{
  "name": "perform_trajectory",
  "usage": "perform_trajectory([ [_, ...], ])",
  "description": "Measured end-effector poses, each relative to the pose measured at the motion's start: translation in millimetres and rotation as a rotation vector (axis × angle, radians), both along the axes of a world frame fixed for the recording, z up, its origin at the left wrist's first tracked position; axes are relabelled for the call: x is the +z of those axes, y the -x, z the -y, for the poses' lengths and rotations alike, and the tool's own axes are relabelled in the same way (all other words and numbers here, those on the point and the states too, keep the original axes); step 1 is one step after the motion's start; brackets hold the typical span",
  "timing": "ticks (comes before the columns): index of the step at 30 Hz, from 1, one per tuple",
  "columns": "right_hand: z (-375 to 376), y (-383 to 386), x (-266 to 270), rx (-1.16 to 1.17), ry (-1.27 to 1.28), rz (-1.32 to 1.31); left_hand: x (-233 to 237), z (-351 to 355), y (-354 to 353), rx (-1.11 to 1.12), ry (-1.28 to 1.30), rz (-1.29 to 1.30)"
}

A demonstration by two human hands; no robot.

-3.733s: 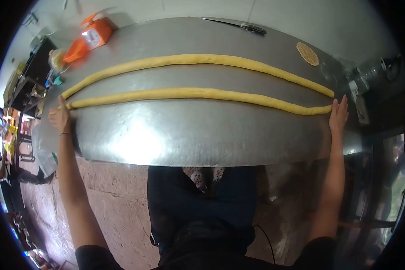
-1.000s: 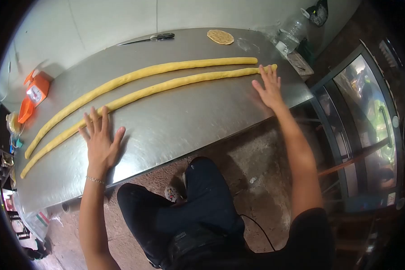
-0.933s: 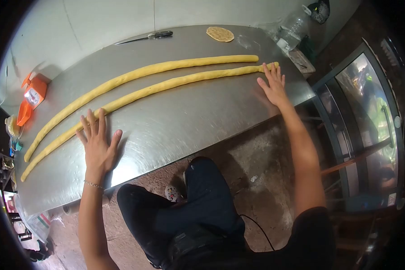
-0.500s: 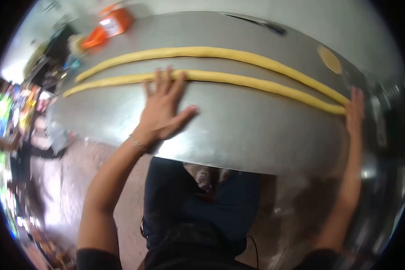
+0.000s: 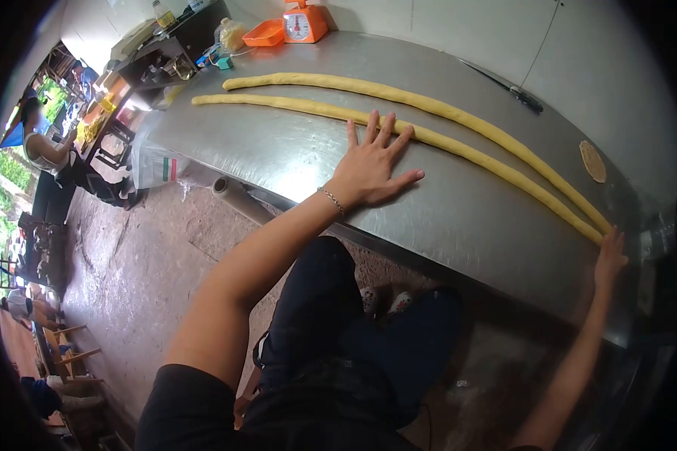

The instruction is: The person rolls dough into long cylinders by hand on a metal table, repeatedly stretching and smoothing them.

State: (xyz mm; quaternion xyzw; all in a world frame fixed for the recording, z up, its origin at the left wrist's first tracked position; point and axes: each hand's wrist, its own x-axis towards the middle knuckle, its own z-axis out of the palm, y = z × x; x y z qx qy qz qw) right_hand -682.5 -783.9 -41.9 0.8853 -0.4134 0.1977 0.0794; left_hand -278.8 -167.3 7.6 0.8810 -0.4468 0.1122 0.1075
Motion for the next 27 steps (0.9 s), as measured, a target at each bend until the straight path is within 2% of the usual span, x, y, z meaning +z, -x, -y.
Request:
perform_trajectory([
  [6, -45.1, 12.5, 4.4, -0.145, -0.063, -0.047, -1.1, -2.8, 0.7, -0.002, 0.052, -0.013],
  [9, -70.3, 17.0, 7.9, -0.163, 0.060, -0.006, -1.6, -1.2, 0.9, -0.001, 0.066, -0.032],
  [11, -93.4, 14.5, 10.1, -0.113, 0.272, 0.108, -3.7, -2.7, 0.8, -0.012, 0.073, -0.048],
  [13, -150.4, -1.2, 40.3, -0.041, 0.291, 0.222, -1.3, -4.4, 2.2, -0.012, 0.095, -0.029],
  [14, -158.6, -1.6, 42.8, -0.090, 0.241, 0.219, -3.5, -6.3, -0.9, -0.047, 0.151, -0.050],
  [15, -163.4, -0.8, 42.1, -0.150, 0.413, 0.183, -2.4, -5.6, -0.3, -0.048, 0.148, -0.071],
  [18, -151.5, 6.1, 25.6, -0.151, 0.393, 0.179, -9.1, -3.7, -3.0, -0.019, 0.068, 0.005],
  [20, -152.5, 5.8, 28.9, -0.114, 0.127, 0.153, -5.5, -0.6, 0.2, -0.020, 0.065, -0.004],
  [24, -156.9, -4.0, 45.4, -0.167, -0.158, 0.041, -5.8, -1.9, 0.5, -0.020, 0.062, 0.018],
  [27, -143.8, -11.4, 47.0, -0.156, -0.147, 0.005, -5.7, -2.3, -1.3, -0.023, 0.050, 0.023],
])
